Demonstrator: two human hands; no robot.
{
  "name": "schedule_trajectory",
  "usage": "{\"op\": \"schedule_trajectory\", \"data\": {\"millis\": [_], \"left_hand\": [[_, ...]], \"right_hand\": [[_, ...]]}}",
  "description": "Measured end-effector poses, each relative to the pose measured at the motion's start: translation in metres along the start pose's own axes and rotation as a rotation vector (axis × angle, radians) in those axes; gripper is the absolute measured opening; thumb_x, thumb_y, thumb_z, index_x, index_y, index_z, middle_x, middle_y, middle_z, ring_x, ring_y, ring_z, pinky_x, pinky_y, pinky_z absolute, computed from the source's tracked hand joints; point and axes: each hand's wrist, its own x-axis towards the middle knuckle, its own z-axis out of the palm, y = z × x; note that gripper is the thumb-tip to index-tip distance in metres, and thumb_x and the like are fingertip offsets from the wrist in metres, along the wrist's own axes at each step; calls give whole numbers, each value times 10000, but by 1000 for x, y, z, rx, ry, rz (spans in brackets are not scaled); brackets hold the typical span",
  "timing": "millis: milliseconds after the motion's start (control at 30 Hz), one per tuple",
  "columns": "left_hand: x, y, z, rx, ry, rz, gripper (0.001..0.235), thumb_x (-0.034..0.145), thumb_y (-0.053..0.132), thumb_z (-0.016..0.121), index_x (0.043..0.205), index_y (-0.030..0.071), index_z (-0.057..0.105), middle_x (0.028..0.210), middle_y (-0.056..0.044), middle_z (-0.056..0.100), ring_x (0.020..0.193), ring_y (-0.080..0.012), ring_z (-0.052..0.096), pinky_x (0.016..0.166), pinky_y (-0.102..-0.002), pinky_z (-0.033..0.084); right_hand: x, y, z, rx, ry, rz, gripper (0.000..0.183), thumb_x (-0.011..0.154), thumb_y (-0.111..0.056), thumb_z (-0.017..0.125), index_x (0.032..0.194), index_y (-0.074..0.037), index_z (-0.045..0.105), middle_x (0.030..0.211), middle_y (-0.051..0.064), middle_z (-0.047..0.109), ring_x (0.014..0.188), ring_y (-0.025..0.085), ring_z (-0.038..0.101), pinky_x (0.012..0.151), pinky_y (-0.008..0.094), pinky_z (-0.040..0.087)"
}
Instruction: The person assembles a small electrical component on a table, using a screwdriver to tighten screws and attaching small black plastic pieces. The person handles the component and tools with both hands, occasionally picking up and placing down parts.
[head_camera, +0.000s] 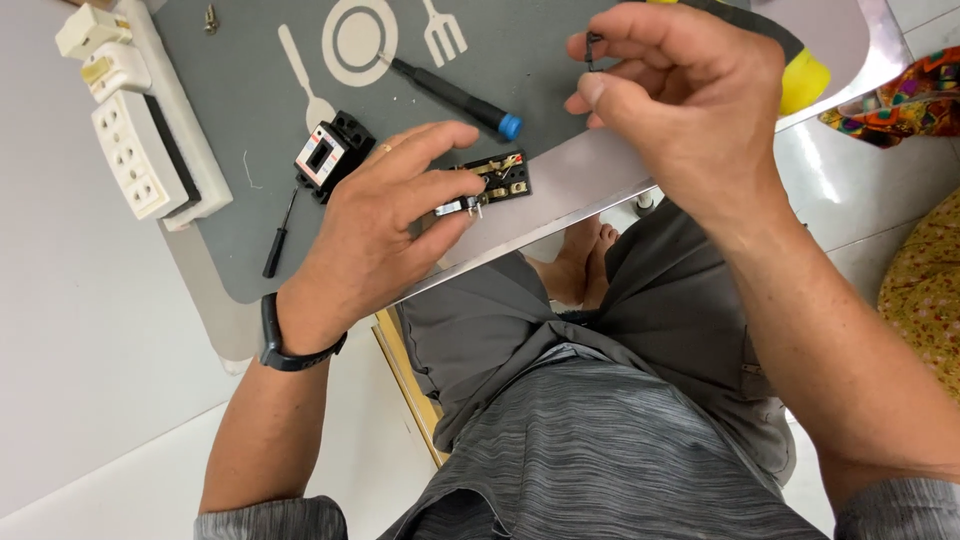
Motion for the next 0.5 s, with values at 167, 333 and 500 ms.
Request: {"op": "schedule_trajectory", "data": {"millis": [167, 333, 500], "left_hand": [[-3, -1, 3, -44, 8, -66, 190, 942, -16, 651, 1114, 40, 595, 1250, -112, 610, 1020, -251, 656, 845, -314, 510], [-4, -6, 5, -11, 22, -54, 217, 925, -23, 665, 1124, 47, 614, 1218, -117, 649, 1060, -263, 675, 961, -328, 520], [-4, -5, 3, -18, -7, -74, 220, 911, -41, 643, 1111, 49, 626, 1244, -93, 623, 1082, -252, 666, 941, -316, 520]], "right_hand": [[2, 2, -2, 41, -24, 25, 223, 945, 135, 605, 1158, 70, 608, 1102, 212, 672, 878, 238, 724, 724, 230, 591], [2, 4, -3, 50, -27, 4, 222, 951, 145, 640, 1159, 76, 607, 1102, 217, 669, 877, 242, 720, 729, 234, 591], [1, 5, -4, 41, -33, -13, 218, 950, 145, 644, 1155, 79, 613, 1095, 214, 669, 877, 241, 720, 727, 232, 585]]}}
